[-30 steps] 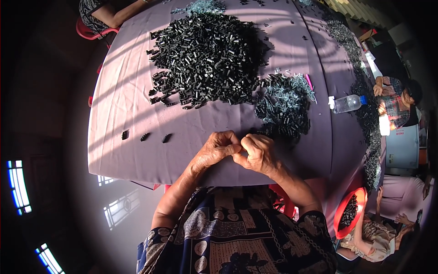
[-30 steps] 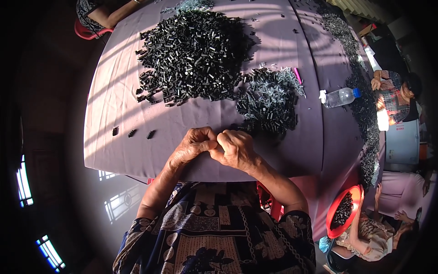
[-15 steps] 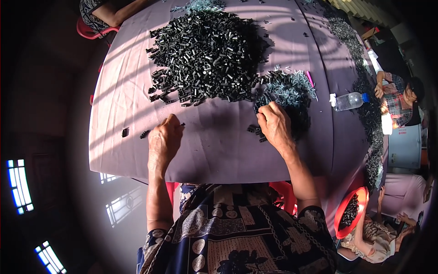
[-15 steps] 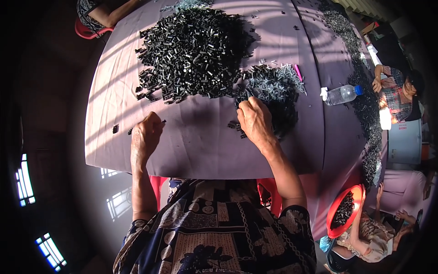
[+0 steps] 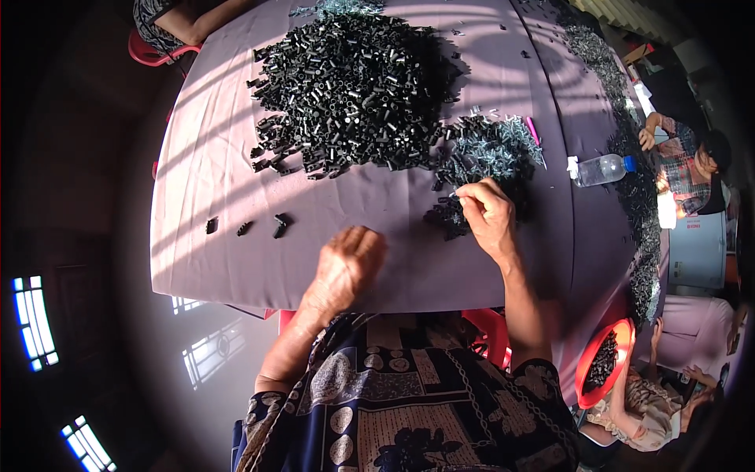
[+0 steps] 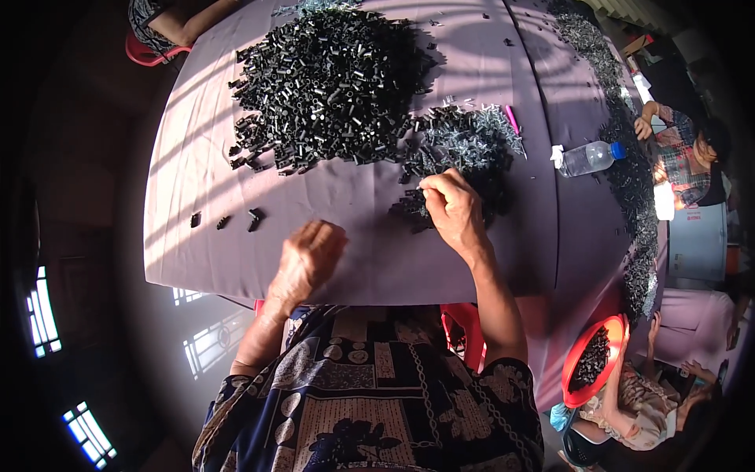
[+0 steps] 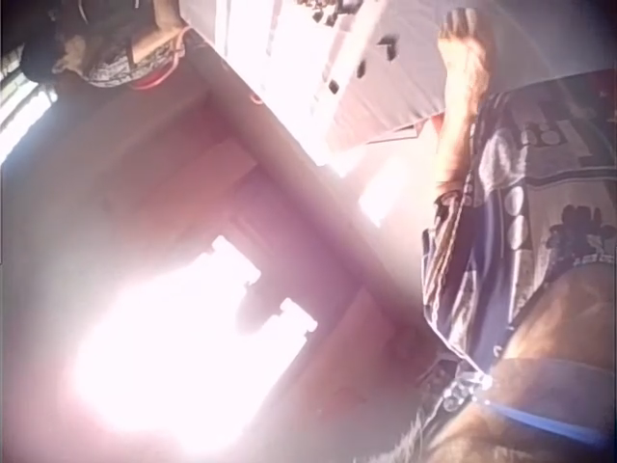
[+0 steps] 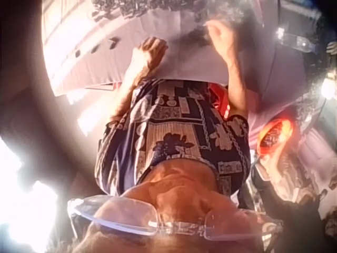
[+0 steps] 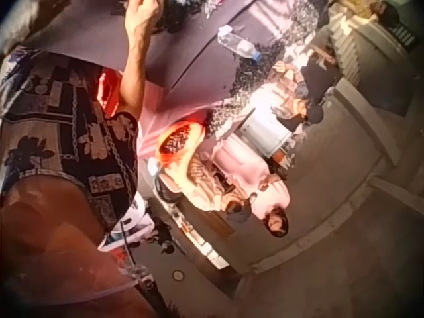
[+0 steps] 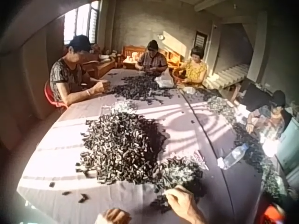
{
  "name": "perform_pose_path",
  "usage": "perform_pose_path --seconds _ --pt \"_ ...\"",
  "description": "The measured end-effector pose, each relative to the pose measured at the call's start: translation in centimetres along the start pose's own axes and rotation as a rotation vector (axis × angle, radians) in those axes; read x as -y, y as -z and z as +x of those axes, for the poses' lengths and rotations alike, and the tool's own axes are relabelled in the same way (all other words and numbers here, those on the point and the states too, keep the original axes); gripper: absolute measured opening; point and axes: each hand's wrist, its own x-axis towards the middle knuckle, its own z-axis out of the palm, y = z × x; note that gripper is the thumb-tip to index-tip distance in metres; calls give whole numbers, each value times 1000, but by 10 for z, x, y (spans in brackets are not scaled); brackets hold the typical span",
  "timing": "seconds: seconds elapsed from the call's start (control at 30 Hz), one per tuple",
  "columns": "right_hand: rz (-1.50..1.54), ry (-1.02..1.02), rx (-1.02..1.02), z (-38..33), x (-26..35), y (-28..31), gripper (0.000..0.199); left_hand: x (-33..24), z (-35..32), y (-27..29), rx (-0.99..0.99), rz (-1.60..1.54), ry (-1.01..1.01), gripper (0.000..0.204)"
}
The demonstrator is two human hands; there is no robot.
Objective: The person assembles and sorts small plastic components and rubber parts by hand at a table.
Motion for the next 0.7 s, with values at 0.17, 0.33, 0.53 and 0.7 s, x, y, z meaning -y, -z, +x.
perform_pose_path --seconds 0.17,0.33,0.53,0.7 --pt "-234 124 44 0 -7 -5 8 -43 -9 -24 254 -138 -331 13" --pt "-327 154 162 4 2 -11 8 -53 -13 -36 324 -239 -356 11" --pt "-456 75 229 5 11 -18 10 -40 -7 -21 246 -394 -184 11" --pt "-446 59 159 3 19 -16 13 -21 12 2 208 -468 -98 10"
